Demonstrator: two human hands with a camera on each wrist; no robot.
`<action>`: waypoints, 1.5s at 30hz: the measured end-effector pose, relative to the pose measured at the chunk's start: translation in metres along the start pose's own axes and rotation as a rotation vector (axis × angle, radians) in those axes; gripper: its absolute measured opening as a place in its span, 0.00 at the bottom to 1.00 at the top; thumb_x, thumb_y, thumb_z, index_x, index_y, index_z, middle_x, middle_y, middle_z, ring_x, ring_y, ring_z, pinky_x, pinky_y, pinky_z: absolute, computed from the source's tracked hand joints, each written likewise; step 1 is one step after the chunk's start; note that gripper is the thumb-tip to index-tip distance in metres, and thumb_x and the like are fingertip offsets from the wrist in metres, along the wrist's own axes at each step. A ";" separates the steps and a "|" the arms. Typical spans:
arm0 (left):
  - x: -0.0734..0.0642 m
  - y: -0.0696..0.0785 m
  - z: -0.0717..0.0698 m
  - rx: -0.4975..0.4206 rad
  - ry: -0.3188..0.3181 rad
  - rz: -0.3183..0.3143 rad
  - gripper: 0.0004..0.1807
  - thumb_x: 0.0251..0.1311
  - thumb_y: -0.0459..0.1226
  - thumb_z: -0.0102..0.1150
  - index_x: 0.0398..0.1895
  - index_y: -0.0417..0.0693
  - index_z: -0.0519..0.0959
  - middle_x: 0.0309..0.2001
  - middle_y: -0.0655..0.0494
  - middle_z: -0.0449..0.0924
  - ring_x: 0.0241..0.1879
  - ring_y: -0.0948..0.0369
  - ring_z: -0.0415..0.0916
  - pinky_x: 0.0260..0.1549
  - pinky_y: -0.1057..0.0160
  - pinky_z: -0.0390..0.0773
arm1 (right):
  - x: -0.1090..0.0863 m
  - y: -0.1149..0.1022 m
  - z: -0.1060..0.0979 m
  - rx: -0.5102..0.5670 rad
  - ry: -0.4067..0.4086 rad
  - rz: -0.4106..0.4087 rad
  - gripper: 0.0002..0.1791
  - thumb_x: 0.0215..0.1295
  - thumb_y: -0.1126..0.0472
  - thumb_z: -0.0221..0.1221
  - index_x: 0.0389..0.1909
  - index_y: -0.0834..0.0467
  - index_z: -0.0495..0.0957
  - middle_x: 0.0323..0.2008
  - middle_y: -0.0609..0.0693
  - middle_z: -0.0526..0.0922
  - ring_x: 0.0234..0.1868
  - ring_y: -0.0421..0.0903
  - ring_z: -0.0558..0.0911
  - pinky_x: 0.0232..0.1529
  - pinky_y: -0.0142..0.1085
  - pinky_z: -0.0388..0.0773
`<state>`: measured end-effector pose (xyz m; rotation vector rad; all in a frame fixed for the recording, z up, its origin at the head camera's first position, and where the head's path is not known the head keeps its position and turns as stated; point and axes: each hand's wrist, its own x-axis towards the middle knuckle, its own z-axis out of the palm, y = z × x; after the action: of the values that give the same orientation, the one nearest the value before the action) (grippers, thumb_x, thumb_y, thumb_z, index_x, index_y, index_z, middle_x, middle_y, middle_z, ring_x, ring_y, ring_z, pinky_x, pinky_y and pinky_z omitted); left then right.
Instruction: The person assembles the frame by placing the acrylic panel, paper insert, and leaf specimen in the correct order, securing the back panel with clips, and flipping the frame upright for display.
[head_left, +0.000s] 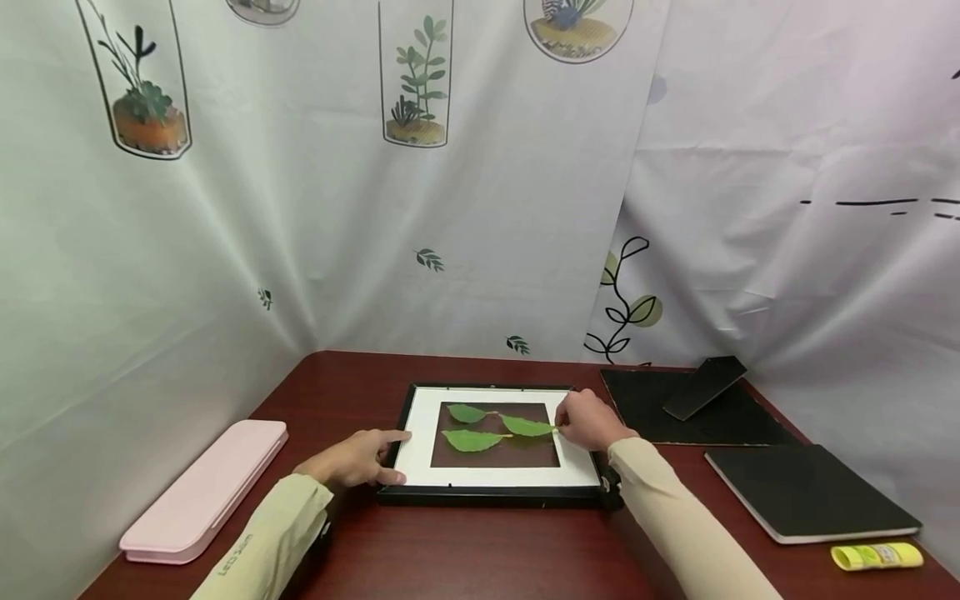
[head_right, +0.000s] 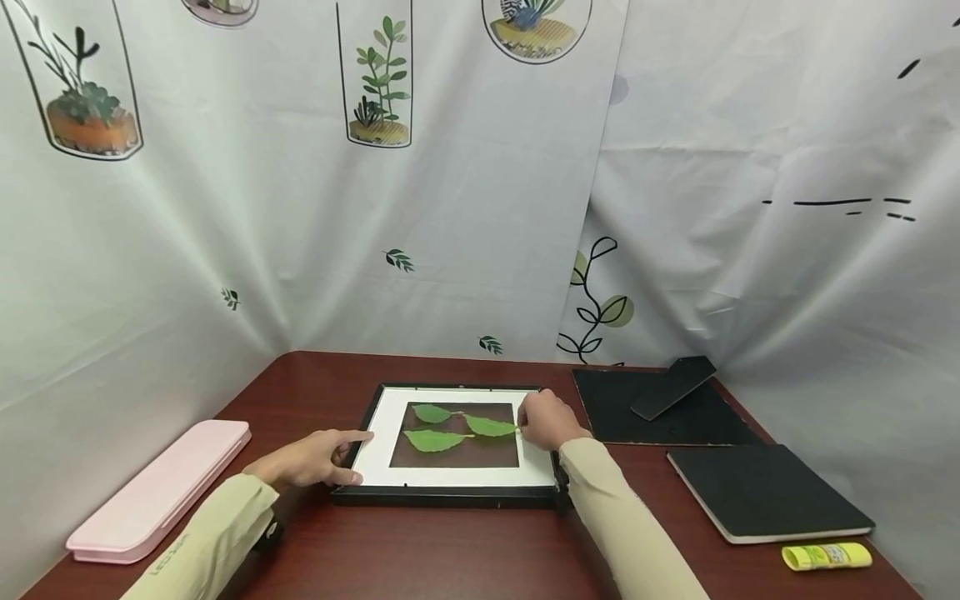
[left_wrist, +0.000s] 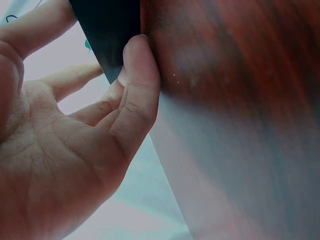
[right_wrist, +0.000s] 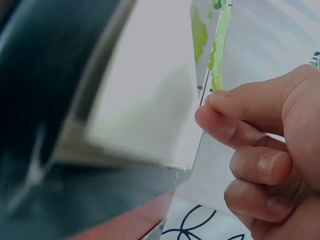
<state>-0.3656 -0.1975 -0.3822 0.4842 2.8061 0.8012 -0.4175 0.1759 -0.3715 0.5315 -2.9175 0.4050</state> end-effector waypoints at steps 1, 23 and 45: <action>0.000 0.000 0.000 0.000 0.000 0.002 0.40 0.52 0.36 0.76 0.70 0.44 0.71 0.32 0.50 0.71 0.29 0.59 0.68 0.29 0.62 0.69 | 0.001 -0.002 0.000 -0.001 -0.006 0.011 0.08 0.58 0.70 0.65 0.24 0.55 0.88 0.26 0.48 0.87 0.26 0.40 0.77 0.28 0.34 0.76; 0.001 -0.001 0.000 -0.027 0.000 -0.011 0.40 0.53 0.36 0.75 0.71 0.44 0.71 0.28 0.53 0.67 0.25 0.61 0.65 0.25 0.65 0.67 | -0.004 -0.022 0.003 0.062 -0.047 0.022 0.10 0.59 0.68 0.67 0.19 0.57 0.85 0.19 0.47 0.81 0.20 0.41 0.72 0.22 0.33 0.68; 0.000 -0.004 -0.001 -0.026 -0.020 0.023 0.40 0.53 0.37 0.75 0.71 0.43 0.70 0.29 0.52 0.67 0.25 0.61 0.66 0.27 0.65 0.67 | -0.014 -0.009 -0.002 0.123 -0.045 0.006 0.11 0.61 0.56 0.70 0.21 0.53 0.85 0.18 0.43 0.79 0.20 0.40 0.72 0.22 0.32 0.67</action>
<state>-0.3667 -0.2014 -0.3831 0.5184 2.7733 0.8319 -0.4008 0.1727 -0.3700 0.5559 -2.9517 0.5845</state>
